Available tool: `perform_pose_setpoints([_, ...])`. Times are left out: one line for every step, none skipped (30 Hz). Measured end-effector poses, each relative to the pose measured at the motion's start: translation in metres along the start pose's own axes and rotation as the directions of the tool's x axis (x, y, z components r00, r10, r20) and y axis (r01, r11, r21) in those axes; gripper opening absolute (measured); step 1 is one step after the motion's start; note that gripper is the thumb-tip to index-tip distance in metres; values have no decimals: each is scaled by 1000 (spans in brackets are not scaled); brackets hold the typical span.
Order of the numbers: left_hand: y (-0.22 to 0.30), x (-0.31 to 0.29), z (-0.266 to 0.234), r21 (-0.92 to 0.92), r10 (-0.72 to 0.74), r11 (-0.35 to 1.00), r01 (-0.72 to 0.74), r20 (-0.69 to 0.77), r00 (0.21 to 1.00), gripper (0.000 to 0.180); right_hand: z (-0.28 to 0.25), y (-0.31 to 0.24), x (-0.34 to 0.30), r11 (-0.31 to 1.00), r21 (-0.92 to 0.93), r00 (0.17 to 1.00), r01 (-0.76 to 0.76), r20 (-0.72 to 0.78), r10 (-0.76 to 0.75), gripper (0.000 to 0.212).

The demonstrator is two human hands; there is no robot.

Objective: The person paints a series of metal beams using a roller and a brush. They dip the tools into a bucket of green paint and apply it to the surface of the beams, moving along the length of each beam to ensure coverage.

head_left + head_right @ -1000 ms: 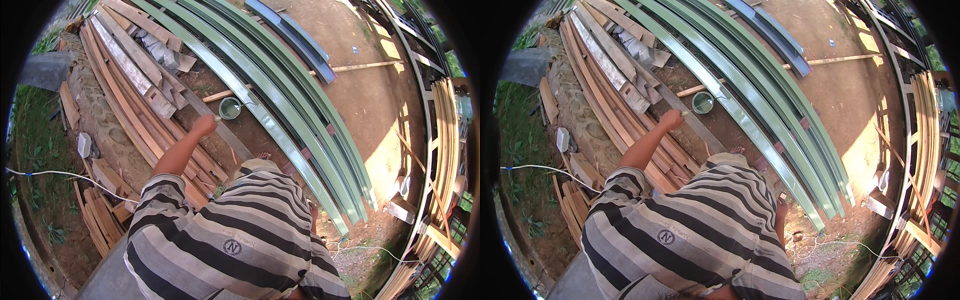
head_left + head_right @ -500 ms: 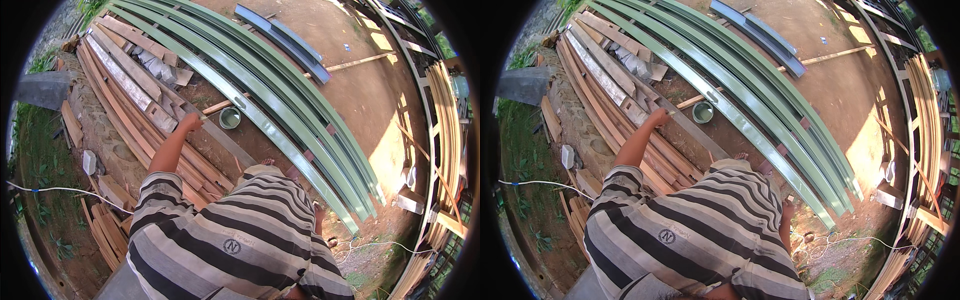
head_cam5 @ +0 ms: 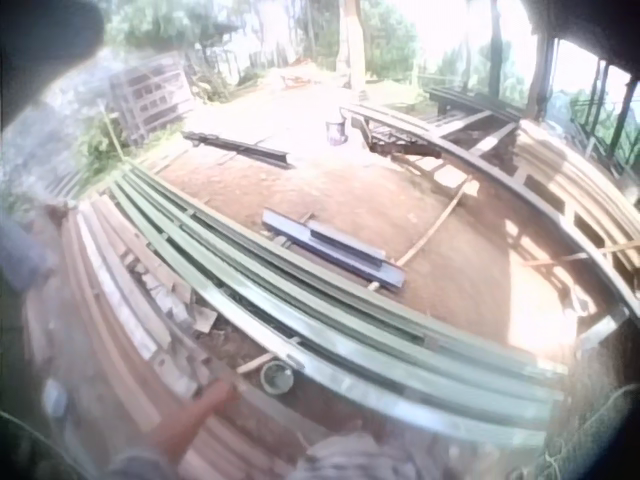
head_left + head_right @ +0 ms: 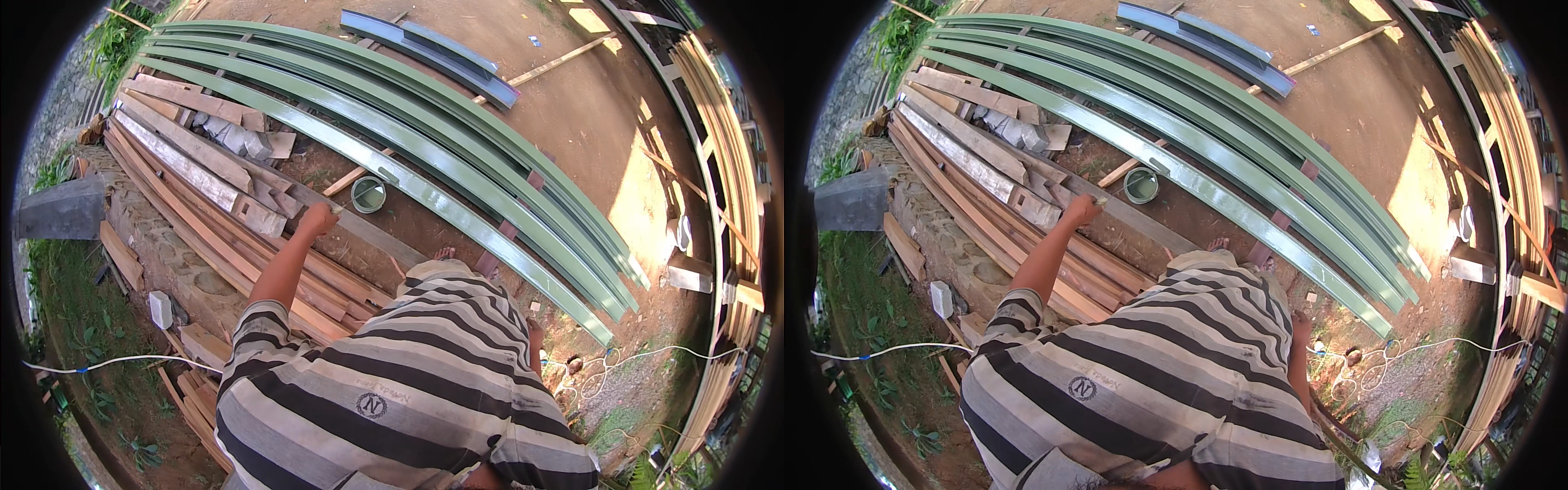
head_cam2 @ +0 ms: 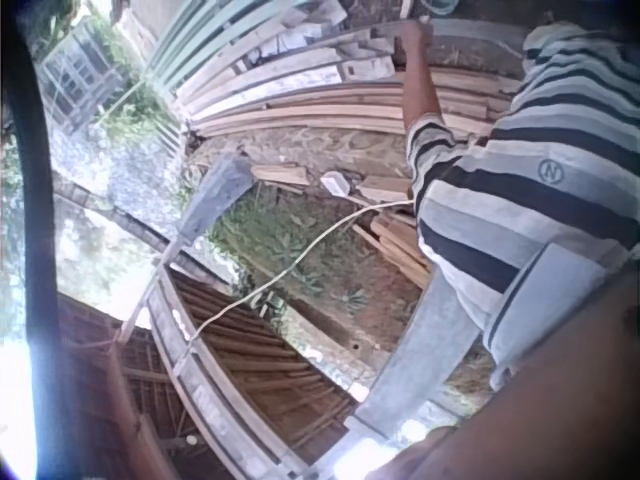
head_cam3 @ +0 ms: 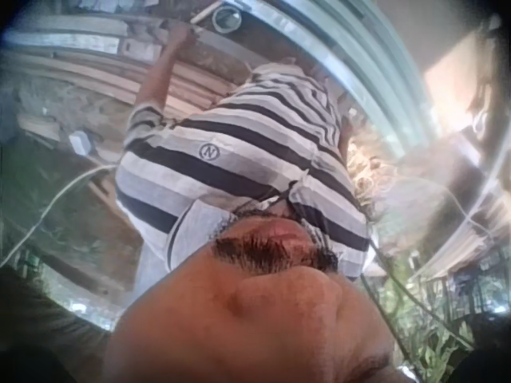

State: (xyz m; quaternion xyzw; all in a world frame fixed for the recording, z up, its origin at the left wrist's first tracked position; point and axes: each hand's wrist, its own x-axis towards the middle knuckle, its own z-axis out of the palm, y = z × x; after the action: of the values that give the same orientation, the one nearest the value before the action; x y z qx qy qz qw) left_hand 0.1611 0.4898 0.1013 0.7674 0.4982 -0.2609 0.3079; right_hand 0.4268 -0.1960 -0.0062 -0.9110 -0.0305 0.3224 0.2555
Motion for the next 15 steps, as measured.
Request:
perform_pose_setpoints([2, 3, 6, -8, 19, 1000, -19, -6, 1000, 41, 1, 10, 0, 999, 9, 999, -42, -9, 42, 40])
perform_pose_setpoints([0, 7, 14, -15, 23, 1000, -23, -26, 999, 40, 4, 6, 1, 999, -24, 999, -40, -18, 39, 40])
perform_pose_setpoints([-2, 11, 21, -24, 26, 999, -27, -45, 999, 40, 6, 2, 3, 998, -60, 999, -36, -27, 35, 40])
perform_pose_setpoints([13, 9, 22, 5, -7, 1000, 7, -36, 999, 40, 6, 5, 0, 999, -32, 999, -30, -38, 29, 40])
perform_pose_setpoints([22, 5, 22, -4, 2, 1000, -2, -36, 999, 40, 5, 11, 3, 1000, -4, 999, -13, -48, 12, 40])
perform_pose_setpoints([29, 1, 22, -14, 9, 1000, -10, -38, 999, 40, 2, 18, 2, 999, -3, 998, 49, -30, -49, 39])
perform_pose_setpoints([19, -10, 23, -32, -31, 999, 29, -60, 998, 40, 4, -5, 2, 999, -27, 1000, 19, 14, -19, 39])
perform_pose_setpoints([23, -21, 27, 41, 19, 999, -12, -185, 982, 41, 6, 5, 5, 999, -17, 999, 37, 5, -37, 38])
perform_pose_setpoints([24, -22, 25, 34, 18, 999, -14, -135, 991, 41, 6, 16, 1, 998, -9, 998, 55, -4, -55, 37])
perform_pose_setpoints([12, -25, 26, 13, -8, 1000, 9, -86, 996, 42, 4, 10, 2, 998, -53, 1000, 16, 22, -15, 37])
perform_pose_setpoints([11, -29, 24, 7, -16, 1000, 16, -39, 999, 42, 5, 16, 0, 996, -83, 999, -31, 34, 34, 36])
perform_pose_setpoints([17, -28, 21, 13, -73, 997, 73, 25, 997, 41, 5, 22, 0, 994, -81, 996, -66, 47, 70, 38])
perform_pose_setpoints([17, -26, 21, -17, -86, 996, 87, 19, 996, 41, 6, 24, 2, 994, -77, 995, -76, 64, 81, 38])
perform_pose_setpoints([16, -20, 22, -48, -96, 994, 96, 10, 995, 40, 5, 23, 4, 994, -73, 993, -85, 78, 91, 38])
perform_pose_setpoints([14, -18, 25, -79, -106, 991, 106, 2, 994, 40, 4, 21, 7, 993, -69, 991, -95, 92, 101, 39])
